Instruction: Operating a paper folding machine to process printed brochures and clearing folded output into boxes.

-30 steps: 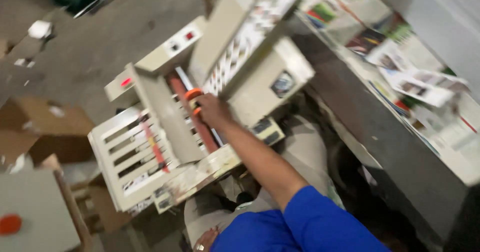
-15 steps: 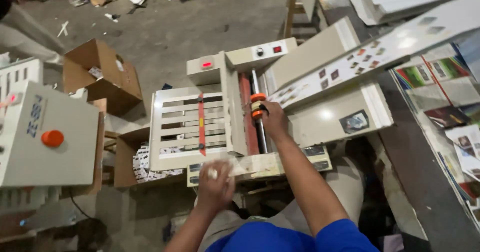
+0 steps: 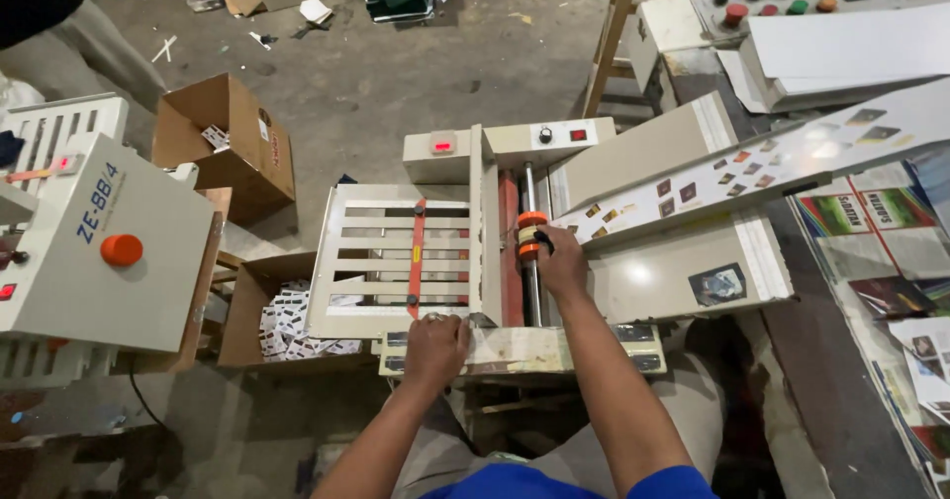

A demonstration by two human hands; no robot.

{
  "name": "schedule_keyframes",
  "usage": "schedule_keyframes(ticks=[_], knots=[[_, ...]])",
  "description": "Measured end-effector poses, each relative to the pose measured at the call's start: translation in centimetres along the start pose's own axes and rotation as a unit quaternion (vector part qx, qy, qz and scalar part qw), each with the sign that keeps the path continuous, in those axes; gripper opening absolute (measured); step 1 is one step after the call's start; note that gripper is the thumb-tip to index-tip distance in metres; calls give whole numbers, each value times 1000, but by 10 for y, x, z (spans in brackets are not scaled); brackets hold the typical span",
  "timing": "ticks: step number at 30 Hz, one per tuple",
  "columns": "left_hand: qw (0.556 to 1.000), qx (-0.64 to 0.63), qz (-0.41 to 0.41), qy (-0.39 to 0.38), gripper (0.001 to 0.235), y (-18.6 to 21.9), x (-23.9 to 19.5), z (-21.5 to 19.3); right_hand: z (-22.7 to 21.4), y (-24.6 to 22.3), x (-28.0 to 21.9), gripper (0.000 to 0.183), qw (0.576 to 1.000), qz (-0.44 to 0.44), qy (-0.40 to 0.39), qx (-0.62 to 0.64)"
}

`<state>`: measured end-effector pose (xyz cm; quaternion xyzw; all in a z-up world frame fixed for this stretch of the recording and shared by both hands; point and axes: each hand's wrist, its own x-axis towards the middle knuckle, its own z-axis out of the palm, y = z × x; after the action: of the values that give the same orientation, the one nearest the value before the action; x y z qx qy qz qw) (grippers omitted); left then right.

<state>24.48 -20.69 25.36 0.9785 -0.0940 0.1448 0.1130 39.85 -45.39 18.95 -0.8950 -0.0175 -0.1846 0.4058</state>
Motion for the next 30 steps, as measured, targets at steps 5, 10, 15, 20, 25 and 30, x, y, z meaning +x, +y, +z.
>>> schedule_keyframes(ticks=[5,10,15,20,25,30], knots=[[1000,-28,-2,14,29,3,3,-8,6,7,2,37,1000,6,8,-6],[997,-50,-32,-47,37,6,7,-22,3,0,-2,36,999,45,1,-7],[993,-57,-39,-94,37,13,12,-35,-4,-5,-1,35,999,47,-17,-12],[997,-50,-32,-57,36,14,10,-33,-5,-5,-1,36,998,58,-37,-8],[999,-48,-17,-9,36,9,8,-27,-2,-2,-2,34,999,24,-16,-18],[997,-64,-27,-24,35,4,7,-20,6,11,1,37,1000,-5,-7,-28]])
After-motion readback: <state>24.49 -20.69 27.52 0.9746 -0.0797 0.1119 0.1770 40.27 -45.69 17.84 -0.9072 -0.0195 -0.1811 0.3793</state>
